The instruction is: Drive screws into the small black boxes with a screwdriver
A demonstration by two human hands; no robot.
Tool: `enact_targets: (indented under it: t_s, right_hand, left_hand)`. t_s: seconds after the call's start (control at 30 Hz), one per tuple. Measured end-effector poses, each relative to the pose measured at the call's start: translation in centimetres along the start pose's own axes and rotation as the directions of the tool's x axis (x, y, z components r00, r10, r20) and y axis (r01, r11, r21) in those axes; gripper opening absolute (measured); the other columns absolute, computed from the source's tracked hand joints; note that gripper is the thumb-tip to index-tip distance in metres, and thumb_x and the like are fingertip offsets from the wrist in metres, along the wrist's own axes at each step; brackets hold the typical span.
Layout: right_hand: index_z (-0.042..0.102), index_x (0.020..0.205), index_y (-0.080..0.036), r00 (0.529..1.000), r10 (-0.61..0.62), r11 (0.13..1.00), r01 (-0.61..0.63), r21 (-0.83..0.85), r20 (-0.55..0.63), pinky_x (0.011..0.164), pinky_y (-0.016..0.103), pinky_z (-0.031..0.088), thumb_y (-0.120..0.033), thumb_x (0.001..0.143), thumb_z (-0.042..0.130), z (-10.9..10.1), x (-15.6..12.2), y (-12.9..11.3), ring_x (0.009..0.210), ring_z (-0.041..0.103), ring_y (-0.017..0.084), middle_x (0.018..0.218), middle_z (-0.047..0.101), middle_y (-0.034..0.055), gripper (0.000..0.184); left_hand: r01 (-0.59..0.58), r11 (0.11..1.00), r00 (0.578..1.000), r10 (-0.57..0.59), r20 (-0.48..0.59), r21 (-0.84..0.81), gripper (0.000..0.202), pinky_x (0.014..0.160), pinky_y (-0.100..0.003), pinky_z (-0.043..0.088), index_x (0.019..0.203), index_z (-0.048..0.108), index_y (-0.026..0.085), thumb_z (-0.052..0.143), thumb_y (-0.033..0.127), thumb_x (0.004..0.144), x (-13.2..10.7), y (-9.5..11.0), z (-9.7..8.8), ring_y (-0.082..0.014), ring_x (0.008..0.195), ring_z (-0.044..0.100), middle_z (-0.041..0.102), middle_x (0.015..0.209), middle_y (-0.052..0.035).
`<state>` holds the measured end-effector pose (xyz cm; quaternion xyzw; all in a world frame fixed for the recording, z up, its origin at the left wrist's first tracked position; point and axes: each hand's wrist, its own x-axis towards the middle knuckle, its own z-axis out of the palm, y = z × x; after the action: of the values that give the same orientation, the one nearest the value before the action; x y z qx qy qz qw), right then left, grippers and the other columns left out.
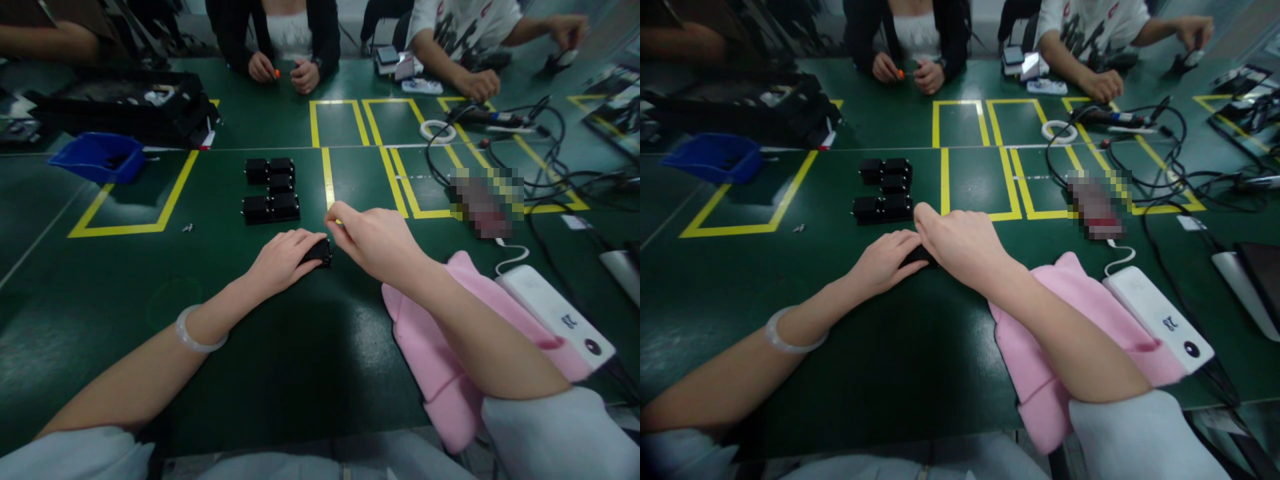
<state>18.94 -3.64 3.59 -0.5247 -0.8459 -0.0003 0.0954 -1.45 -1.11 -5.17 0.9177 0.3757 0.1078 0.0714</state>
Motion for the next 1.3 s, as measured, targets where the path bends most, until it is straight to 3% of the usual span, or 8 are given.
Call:
enact_targets:
  t_s: [0.13,0.3,0.47,0.63,0.8,1.0,1.17,1.3]
  right_hand:
    - [0.05,0.121,-0.021,1.0,0.007,0.999,-0.006,0.053,-0.009,0.055,0.026,0.022,-0.029,0.098,0.027,0.0,-0.04,-0.02,0.064,0.06,0.013,0.08,0.07,0.0004,0.034]
    - [0.057,0.106,-0.021,1.0,-0.012,1.0,0.012,-0.019,0.001,0.054,0.027,0.018,-0.037,0.1,0.025,0.0,-0.05,0.03,0.064,0.061,0.015,0.074,0.069,0.0017,0.036]
    - [0.051,0.12,-0.02,0.999,-0.002,1.0,0.003,0.03,-0.037,0.054,0.026,0.02,-0.028,0.097,0.029,0.2,-0.06,0.05,0.064,0.061,0.014,0.079,0.07,0.0007,0.032]
    - [0.058,0.105,-0.021,0.999,-0.022,0.999,0.021,-0.028,-0.03,0.053,0.027,0.017,-0.038,0.099,0.028,0.16,-0.17,0.11,0.063,0.063,0.016,0.073,0.069,0.0018,0.035]
    - [0.052,0.121,-0.019,0.999,-0.019,0.999,0.02,0.035,-0.035,0.053,0.025,0.02,-0.027,0.098,0.029,0.15,-0.06,0.11,0.063,0.062,0.015,0.077,0.07,0.0011,0.033]
    - [0.058,0.106,-0.021,1.0,-0.021,0.999,0.02,-0.031,-0.013,0.053,0.026,0.017,-0.038,0.1,0.026,0.19,-0.05,0.01,0.062,0.06,0.014,0.072,0.068,0.0018,0.037]
    - [0.049,0.123,-0.02,1.0,-0.016,0.999,0.016,0.034,-0.026,0.053,0.025,0.02,-0.028,0.098,0.028,0.27,-0.13,-0.17,0.061,0.059,0.013,0.074,0.068,0.0004,0.034]
    - [0.056,0.108,-0.02,0.999,-0.042,0.999,0.042,0.018,-0.024,0.052,0.025,0.018,-0.037,0.099,0.027,0.17,-0.1,-0.15,0.061,0.06,0.014,0.072,0.067,0.0009,0.035]
  left_hand:
    - [0.006,1.0,1.0,-0.006,0.012,-0.012,0.043,0.088,-0.042,0.047,0.132,0.048,0.017,0.046,0.041,0.097,0.11,0.11,-0.06,-0.0268,0.106,0.058,0.06,0.121,-0.0107]
    - [0.002,1.0,1.0,-0.002,0.006,0.002,0.044,0.089,-0.042,0.047,0.133,0.047,0.016,0.046,0.042,0.097,0.18,0.11,-0.02,-0.0277,0.107,0.057,0.06,0.12,-0.0117]
    - [0.007,1.0,1.0,-0.007,0.021,-0.004,0.043,0.088,-0.041,0.046,0.133,0.047,0.017,0.046,0.041,0.097,0.14,0.09,-0.02,-0.027,0.106,0.057,0.06,0.121,-0.0108]
    - [0.0,1.0,1.0,-0.001,0.01,0.024,0.044,0.088,-0.04,0.046,0.134,0.046,0.017,0.047,0.041,0.097,0.04,0.01,0.05,-0.0274,0.106,0.057,0.06,0.12,-0.0111]
    - [-0.003,1.0,1.0,0.003,0.005,0.004,0.043,0.087,-0.04,0.046,0.133,0.047,0.016,0.046,0.04,0.098,-0.01,0.0,0.01,-0.0266,0.106,0.057,0.06,0.121,-0.0104]
    - [-0.01,1.0,1.0,0.011,-0.005,0.024,0.044,0.088,-0.041,0.046,0.133,0.046,0.016,0.046,0.041,0.098,-0.01,-0.04,0.14,-0.0274,0.107,0.057,0.06,0.12,-0.0112]
    - [-0.006,1.0,1.0,0.006,0.003,0.001,0.044,0.087,-0.041,0.047,0.133,0.047,0.016,0.044,0.042,0.098,0.01,-0.01,0.09,-0.0269,0.105,0.058,0.061,0.119,-0.0109]
    - [-0.003,1.0,1.0,0.003,-0.004,0.017,0.045,0.087,-0.041,0.047,0.134,0.046,0.016,0.044,0.043,0.098,0.04,-0.03,0.11,-0.0278,0.106,0.058,0.06,0.121,-0.012]
